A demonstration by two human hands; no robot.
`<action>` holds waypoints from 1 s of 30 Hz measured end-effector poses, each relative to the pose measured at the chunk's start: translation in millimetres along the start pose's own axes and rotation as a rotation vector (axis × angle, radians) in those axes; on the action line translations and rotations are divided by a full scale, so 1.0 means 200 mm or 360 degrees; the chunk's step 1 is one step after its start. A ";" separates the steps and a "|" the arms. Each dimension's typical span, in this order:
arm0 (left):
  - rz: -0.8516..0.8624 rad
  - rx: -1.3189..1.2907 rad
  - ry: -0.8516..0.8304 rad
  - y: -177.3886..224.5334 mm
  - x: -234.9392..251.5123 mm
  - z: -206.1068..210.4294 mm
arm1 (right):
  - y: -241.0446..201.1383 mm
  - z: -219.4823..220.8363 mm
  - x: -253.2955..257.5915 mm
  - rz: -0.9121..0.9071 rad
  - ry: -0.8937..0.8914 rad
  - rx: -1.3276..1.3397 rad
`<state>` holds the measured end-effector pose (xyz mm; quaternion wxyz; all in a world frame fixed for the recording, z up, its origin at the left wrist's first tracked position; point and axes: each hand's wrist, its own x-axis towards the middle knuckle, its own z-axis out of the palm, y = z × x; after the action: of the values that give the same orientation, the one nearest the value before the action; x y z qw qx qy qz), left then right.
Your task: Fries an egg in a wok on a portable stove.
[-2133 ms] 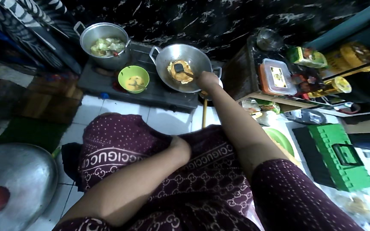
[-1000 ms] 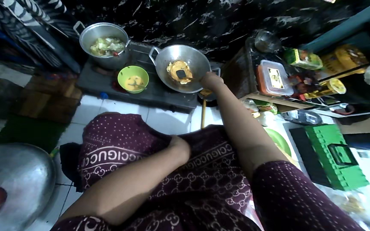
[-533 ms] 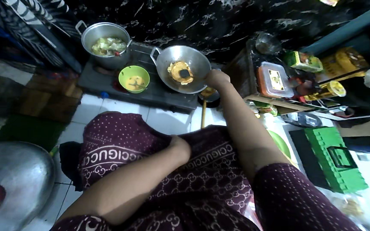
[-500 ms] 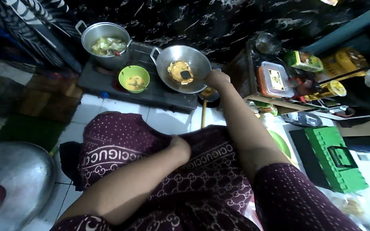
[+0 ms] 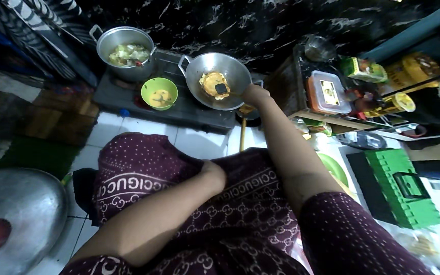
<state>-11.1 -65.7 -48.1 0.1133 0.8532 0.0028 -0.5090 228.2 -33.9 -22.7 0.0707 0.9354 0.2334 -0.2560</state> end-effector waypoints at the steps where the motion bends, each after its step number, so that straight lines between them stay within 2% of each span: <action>1: 0.0006 -0.0010 -0.0007 0.00 -0.02 -0.01 | 0.00 0.00 0.00 -0.0009 -0.0010 -0.0007; 9: 0.0016 -0.0061 -0.0010 0.01 -0.07 -0.04 | -0.03 0.04 -0.03 -0.0052 -0.0019 -0.0019; 12: 0.0033 -0.0038 0.0036 0.00 0.02 0.01 | -0.05 0.06 -0.02 -0.0057 -0.0017 -0.0070; 19: 0.0018 -0.0083 0.0030 0.00 0.02 0.01 | 0.03 -0.02 -0.01 -0.0259 -0.0036 -0.0043; 25: 0.0040 -0.0051 0.0026 0.00 0.00 -0.01 | 0.02 -0.08 -0.09 -0.0183 0.0043 -0.0050; 30: 0.0056 -0.0059 0.0041 0.01 -0.01 -0.01 | -0.02 -0.04 -0.10 -0.0143 0.0044 -0.0041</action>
<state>-10.3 -66.7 -45.6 0.1380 0.8574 -0.0012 -0.4958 215.0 -36.1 -6.4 0.0680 0.9265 0.2794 -0.2429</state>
